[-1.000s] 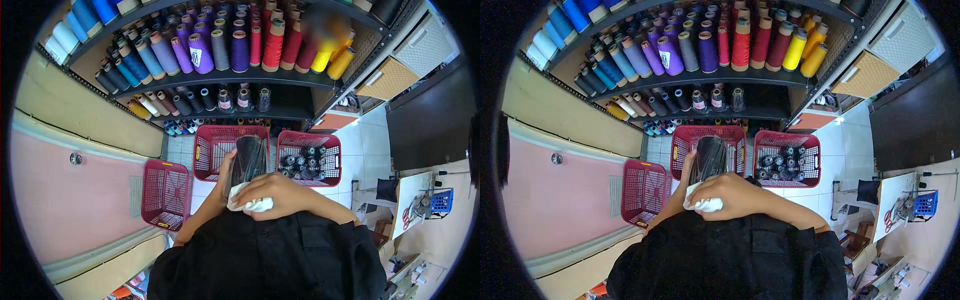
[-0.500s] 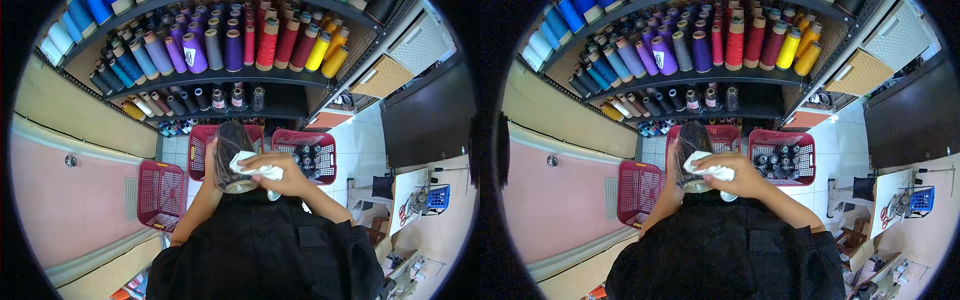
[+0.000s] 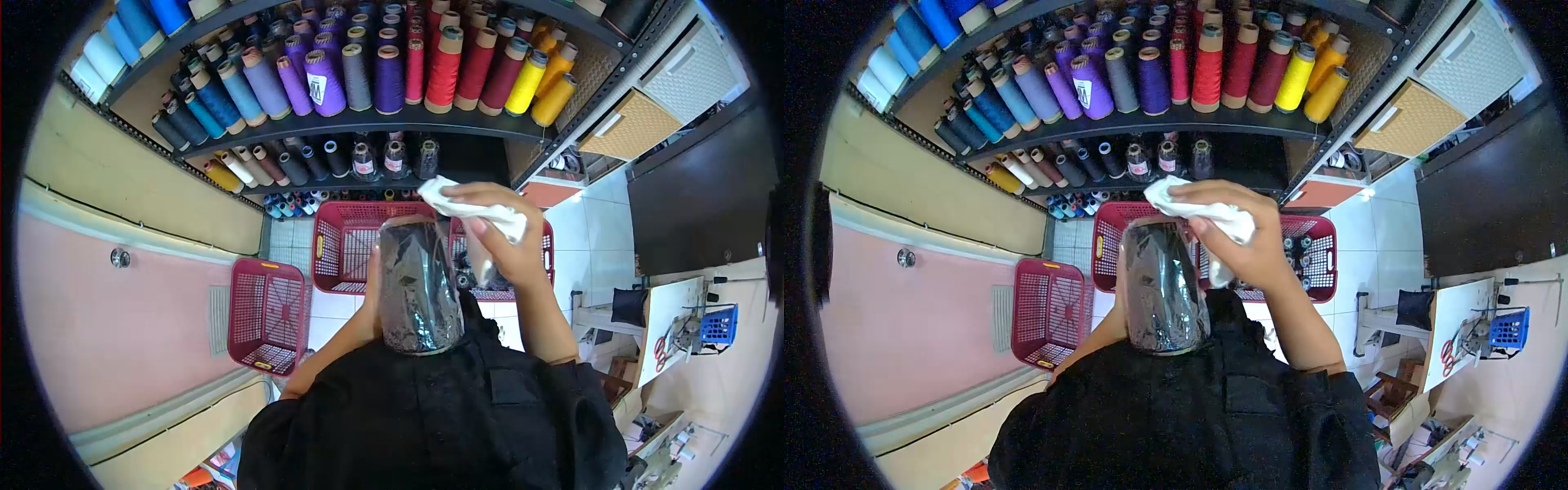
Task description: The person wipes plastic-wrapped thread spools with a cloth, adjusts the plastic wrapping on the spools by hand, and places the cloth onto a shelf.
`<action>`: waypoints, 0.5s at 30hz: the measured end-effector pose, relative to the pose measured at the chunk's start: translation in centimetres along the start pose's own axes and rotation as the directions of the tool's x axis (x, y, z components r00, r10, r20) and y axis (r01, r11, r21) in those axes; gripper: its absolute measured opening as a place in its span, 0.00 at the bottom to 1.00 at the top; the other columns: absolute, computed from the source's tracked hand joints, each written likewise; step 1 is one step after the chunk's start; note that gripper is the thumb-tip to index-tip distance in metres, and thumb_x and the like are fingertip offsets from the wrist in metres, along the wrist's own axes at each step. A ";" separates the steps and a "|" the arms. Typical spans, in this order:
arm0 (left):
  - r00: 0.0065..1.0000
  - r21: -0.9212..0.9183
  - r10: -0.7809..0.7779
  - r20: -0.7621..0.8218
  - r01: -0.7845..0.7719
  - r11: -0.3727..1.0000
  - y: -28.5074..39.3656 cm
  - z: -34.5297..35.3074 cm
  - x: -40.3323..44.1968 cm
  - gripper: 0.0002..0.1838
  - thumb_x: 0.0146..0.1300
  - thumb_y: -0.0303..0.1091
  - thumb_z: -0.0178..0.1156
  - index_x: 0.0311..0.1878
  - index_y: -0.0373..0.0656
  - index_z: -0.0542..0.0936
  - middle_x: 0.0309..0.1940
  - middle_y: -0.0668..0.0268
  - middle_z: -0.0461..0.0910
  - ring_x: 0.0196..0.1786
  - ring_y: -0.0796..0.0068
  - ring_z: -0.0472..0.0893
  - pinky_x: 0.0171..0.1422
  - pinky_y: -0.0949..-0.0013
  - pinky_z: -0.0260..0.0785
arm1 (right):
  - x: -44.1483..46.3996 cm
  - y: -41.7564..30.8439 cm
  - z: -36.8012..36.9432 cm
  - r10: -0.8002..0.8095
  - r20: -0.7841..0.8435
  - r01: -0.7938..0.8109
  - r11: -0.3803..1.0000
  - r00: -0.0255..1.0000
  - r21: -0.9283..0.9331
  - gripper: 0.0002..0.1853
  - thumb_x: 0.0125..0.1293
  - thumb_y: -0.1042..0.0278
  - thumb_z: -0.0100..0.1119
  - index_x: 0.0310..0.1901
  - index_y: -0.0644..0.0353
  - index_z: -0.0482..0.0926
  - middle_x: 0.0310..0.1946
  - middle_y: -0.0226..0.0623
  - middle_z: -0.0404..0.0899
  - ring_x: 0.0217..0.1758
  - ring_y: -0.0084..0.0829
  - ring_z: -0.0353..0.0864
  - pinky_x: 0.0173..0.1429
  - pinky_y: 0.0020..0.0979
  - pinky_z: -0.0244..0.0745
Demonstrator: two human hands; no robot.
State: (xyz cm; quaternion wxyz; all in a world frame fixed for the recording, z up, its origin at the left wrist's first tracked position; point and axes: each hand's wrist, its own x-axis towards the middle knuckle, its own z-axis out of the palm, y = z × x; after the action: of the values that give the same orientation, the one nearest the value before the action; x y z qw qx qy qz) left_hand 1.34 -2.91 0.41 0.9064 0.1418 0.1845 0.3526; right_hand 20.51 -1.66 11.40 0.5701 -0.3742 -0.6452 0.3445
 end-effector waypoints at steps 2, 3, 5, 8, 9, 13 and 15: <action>0.997 0.064 0.014 -0.073 -0.010 0.998 0.1 0.3 0.7 0.39 0.68 0.67 0.28 0.69 0.45 0.60 0.62 0.56 0.68 0.60 0.61 0.73 0.63 0.57 0.69 | 0.7 0.7 1.4 0.030 0.122 -0.027 0.999 0.992 -0.032 0.12 0.54 0.70 0.63 0.40 0.63 0.83 0.44 0.43 0.83 0.48 0.37 0.82 0.55 0.34 0.74; 0.987 0.116 0.065 -0.147 -0.048 0.992 0.3 1.0 0.9 0.39 0.68 0.66 0.28 0.69 0.45 0.61 0.61 0.56 0.68 0.60 0.61 0.73 0.63 0.57 0.69 | 0.7 0.9 2.2 0.061 0.220 -0.047 0.997 0.974 -0.067 0.12 0.53 0.69 0.64 0.40 0.61 0.83 0.44 0.41 0.83 0.48 0.37 0.82 0.53 0.34 0.74; 0.969 0.261 0.134 -0.207 -0.077 0.962 0.6 0.2 0.5 0.38 0.68 0.66 0.30 0.68 0.46 0.62 0.61 0.57 0.69 0.59 0.60 0.74 0.64 0.57 0.68 | -0.5 0.9 3.4 -0.008 0.354 0.103 0.962 0.935 -0.251 0.10 0.51 0.69 0.66 0.37 0.58 0.84 0.42 0.37 0.84 0.44 0.37 0.84 0.51 0.33 0.77; 0.993 -0.079 0.082 -0.087 -0.089 0.993 1.5 -1.2 0.6 0.39 0.66 0.68 0.33 0.66 0.45 0.65 0.55 0.59 0.75 0.55 0.61 0.77 0.61 0.57 0.70 | -2.9 -0.5 4.2 0.041 0.587 0.071 0.983 0.808 -0.167 0.13 0.49 0.65 0.68 0.39 0.54 0.84 0.43 0.33 0.84 0.45 0.35 0.84 0.47 0.32 0.79; 0.976 0.036 0.129 -0.177 -0.125 0.992 1.8 -1.5 0.5 0.39 0.67 0.68 0.33 0.65 0.45 0.66 0.55 0.59 0.75 0.55 0.62 0.77 0.61 0.57 0.70 | -3.3 -1.2 4.1 0.063 0.661 0.045 0.988 0.748 -0.145 0.14 0.49 0.65 0.68 0.40 0.53 0.84 0.43 0.32 0.84 0.45 0.34 0.84 0.46 0.32 0.79; 0.982 0.087 0.146 -0.121 -0.136 0.987 2.6 -0.6 0.5 0.39 0.67 0.67 0.32 0.66 0.44 0.64 0.58 0.58 0.72 0.57 0.62 0.76 0.62 0.58 0.70 | -3.0 -1.7 3.0 -0.010 0.704 -0.008 1.000 0.711 0.023 0.16 0.49 0.66 0.67 0.42 0.54 0.84 0.42 0.35 0.84 0.44 0.36 0.84 0.47 0.33 0.79; 0.969 0.131 0.175 -0.174 -0.153 0.979 2.9 0.8 0.5 0.39 0.67 0.67 0.32 0.67 0.44 0.63 0.59 0.58 0.72 0.58 0.63 0.75 0.62 0.59 0.70 | -1.4 -1.5 2.2 -0.011 0.516 -0.010 0.999 0.857 0.039 0.15 0.50 0.68 0.66 0.42 0.51 0.84 0.42 0.37 0.84 0.45 0.38 0.84 0.49 0.35 0.78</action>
State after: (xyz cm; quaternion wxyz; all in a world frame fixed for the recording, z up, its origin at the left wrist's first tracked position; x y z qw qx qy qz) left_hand 0.35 -0.62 2.11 0.8432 0.1761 0.2754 0.4268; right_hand 18.32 -3.65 11.76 0.3840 -0.2567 -0.7674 0.4448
